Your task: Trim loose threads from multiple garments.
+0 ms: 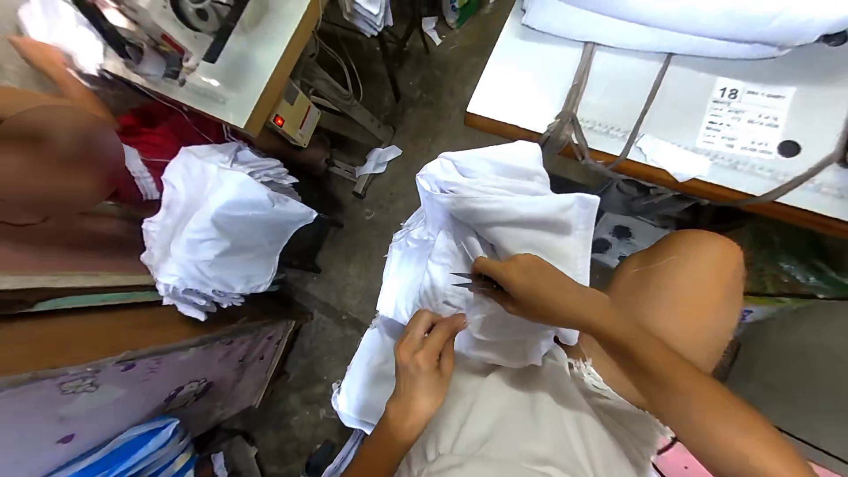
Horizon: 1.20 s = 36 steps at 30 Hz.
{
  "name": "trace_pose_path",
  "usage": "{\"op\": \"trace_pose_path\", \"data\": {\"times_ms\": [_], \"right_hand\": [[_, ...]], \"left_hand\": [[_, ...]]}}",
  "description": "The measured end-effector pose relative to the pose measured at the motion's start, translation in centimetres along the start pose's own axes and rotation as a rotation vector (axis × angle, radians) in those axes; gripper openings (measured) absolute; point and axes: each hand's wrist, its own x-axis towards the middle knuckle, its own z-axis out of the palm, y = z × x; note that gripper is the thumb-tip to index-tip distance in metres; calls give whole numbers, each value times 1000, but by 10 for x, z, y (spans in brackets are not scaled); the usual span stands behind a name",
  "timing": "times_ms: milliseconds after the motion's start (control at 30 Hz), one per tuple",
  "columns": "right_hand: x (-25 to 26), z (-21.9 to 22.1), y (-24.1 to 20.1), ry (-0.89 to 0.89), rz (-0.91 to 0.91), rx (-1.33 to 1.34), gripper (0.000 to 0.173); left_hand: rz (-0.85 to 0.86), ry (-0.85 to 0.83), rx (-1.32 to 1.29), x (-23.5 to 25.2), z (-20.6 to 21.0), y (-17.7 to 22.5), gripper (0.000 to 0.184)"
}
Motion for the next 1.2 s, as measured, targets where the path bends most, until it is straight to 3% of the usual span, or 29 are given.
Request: {"op": "trace_pose_path", "data": {"times_ms": [133, 233, 300, 400, 500, 600, 733, 833, 1067, 1200], "right_hand": [[13, -6, -11, -213, 111, -26, 28], [14, -2, -19, -229, 113, -84, 27], [7, 4, -23, -79, 97, -85, 22], [-14, 15, -20, 371, 42, -22, 26], [-45, 20, -23, 520, 62, 349, 45], [-76, 36, -36, 293, 151, 904, 58], [-87, 60, -54, 11, 438, 1491, 47], [-80, 73, -61, -25, 504, 1705, 45], [-74, 86, -71, 52, 416, 2158, 49], [-75, 86, -70, 92, 435, 2264, 51]], "left_hand": [[126, -9, 45, -2, -4, 12, 17], [146, -58, -41, 0, -1, 15, 16], [68, -102, -173, 1, -2, 13, 13], [-98, -129, -465, 0, -9, 11, 11], [-248, -129, -688, -1, -14, 13, 10], [-334, -123, -840, -1, -16, 15, 11], [-384, -142, -951, -1, -13, 17, 12], [-414, -160, -993, -1, -12, 16, 12], [-442, -188, -905, -7, -13, 20, 8], [-408, -166, -780, -8, -11, 23, 4]]}}
